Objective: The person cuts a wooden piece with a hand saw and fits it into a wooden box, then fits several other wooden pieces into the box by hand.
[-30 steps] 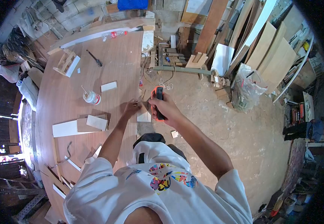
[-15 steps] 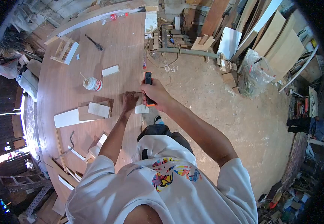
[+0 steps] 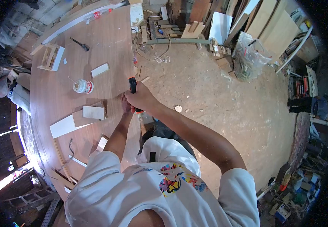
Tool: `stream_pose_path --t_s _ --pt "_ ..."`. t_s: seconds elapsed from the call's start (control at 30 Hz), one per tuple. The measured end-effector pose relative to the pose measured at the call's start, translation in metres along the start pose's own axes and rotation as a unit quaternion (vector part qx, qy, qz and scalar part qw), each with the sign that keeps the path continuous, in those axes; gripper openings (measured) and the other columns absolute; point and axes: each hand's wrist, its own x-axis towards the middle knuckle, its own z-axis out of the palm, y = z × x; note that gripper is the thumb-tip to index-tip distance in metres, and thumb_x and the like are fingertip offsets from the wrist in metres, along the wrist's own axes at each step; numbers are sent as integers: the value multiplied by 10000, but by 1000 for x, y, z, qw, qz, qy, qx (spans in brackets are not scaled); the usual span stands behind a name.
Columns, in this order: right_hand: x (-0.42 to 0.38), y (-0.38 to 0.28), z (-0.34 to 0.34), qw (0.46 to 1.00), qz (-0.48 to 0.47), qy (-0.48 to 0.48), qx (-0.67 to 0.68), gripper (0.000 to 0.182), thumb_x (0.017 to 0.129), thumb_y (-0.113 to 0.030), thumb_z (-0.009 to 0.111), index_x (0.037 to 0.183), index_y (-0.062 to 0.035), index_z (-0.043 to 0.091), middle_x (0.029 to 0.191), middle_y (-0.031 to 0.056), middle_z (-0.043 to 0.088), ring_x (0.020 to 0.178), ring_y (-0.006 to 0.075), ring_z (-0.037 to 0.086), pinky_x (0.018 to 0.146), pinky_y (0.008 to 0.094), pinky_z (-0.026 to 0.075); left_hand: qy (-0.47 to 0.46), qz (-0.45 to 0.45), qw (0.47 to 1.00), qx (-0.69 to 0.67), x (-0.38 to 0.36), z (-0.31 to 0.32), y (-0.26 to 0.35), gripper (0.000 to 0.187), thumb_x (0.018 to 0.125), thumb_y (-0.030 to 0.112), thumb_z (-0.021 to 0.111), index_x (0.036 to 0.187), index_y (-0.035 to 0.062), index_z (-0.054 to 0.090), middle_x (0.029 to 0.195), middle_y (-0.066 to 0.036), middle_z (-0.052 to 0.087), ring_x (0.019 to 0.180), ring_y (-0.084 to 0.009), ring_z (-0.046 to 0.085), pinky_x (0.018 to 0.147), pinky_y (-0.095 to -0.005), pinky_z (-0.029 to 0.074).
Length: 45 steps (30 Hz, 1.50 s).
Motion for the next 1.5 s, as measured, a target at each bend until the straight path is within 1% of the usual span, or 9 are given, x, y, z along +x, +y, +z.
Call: stream_pose_path --t_s 0.13,0.2,0.43,0.73,0.93,1.17,1.23,1.33,1.5 --pt "13 30 -5 999 -17 19 -27 162 856 -114 555 888 -30 419 588 36 467 433 129 495 385 315 437 44 107 992 51 -2 5 -19 203 767 161 578 951 76 594 1027 -99 554 1017 -308 500 892 -442 381" --pt "5 34 -3 997 12 8 72 115 848 -85 524 871 -23 429 580 40 471 427 130 487 383 305 427 48 125 989 71 -3 6 -19 191 771 158 570 943 79 599 1015 -95 560 1016 -303 504 897 -442 379" --pt "-40 68 25 992 -59 86 77 174 855 -38 481 1010 -18 405 586 11 453 423 107 473 375 282 401 28 90 995 38 -3 0 -10 185 830 190 534 961 74 593 990 -105 570 1030 -298 503 907 -427 380" --pt "-121 63 56 986 -132 103 3 129 858 -68 515 953 -33 436 599 -3 431 454 75 454 389 260 371 35 50 998 19 1 2 -10 236 907 254 460 961 62 586 1020 -110 553 1022 -304 488 928 -429 356" --pt "-11 167 39 962 -173 201 -61 127 778 -65 535 876 5 496 577 24 461 514 106 468 471 317 406 9 84 996 4 2 -3 -6 215 897 242 482 949 56 578 1022 -109 552 1022 -299 483 928 -404 339" --pt "-1 156 37 972 -126 193 -52 172 800 -94 569 931 -4 504 588 16 471 503 98 479 461 298 411 -1 41 999 9 1 -10 6 224 873 258 514 953 59 581 1038 -103 552 1036 -308 476 931 -415 356" --pt "-13 150 38 986 -18 162 43 197 813 -114 581 960 -15 494 597 7 478 499 92 497 444 283 415 -12 50 998 26 4 -8 7 234 874 271 510 953 63 582 1037 -104 552 1041 -303 477 937 -415 350" --pt "-11 159 43 981 -56 183 -6 189 811 -106 584 934 -25 466 647 80 539 532 157 562 479 307 434 -30 64 997 38 3 -7 5 261 878 305 496 953 71 584 1033 -106 551 1051 -295 477 955 -416 334" --pt "-6 127 38 982 -70 161 65 194 836 -122 584 934 -25 447 631 35 490 463 128 511 417 289 413 8 97 994 56 2 0 -1 229 870 287 509 933 80 585 1010 -91 551 1017 -284 490 905 -413 357"
